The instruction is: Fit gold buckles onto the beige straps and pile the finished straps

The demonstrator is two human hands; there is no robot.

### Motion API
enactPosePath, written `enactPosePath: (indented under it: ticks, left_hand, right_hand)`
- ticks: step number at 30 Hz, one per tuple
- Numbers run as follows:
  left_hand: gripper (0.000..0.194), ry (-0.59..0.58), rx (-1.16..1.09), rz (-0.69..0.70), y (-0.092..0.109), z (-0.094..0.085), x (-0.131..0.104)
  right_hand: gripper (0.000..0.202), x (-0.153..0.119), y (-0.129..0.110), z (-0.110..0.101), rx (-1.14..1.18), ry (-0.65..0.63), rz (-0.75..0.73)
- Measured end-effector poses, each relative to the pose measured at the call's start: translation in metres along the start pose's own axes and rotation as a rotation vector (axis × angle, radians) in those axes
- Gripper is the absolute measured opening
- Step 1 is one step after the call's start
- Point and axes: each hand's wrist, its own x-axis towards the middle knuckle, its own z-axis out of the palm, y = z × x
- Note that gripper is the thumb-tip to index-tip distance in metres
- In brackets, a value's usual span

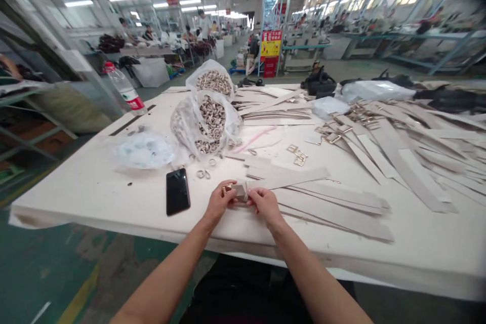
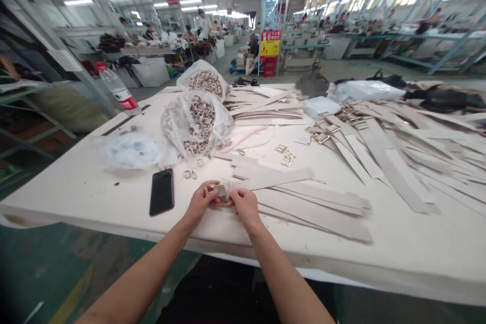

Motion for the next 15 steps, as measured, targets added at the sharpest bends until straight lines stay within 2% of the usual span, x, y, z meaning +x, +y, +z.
enactPosePath:
  ticks: [4, 8, 15]
  left_hand:
    - [0.039, -0.023, -0.012, 0.017, 0.002, 0.001, -0.004]
    - [0.04, -0.072, -0.006, -0.021, 0.003, 0.0, -0.002]
    - [0.039, -0.181, 0.018, -0.073, 0.002, -0.005, 0.001]
  right_hand:
    - [0.031, -0.002, 0.005, 0.011, 0.121, 0.025, -0.012]
    - [0.032, -0.005, 0.01, 0.01, 0.162, 0.054, -0.046]
    - [0.027, -0.003, 0.011, 0.0, -0.034, 0.024, -0.291]
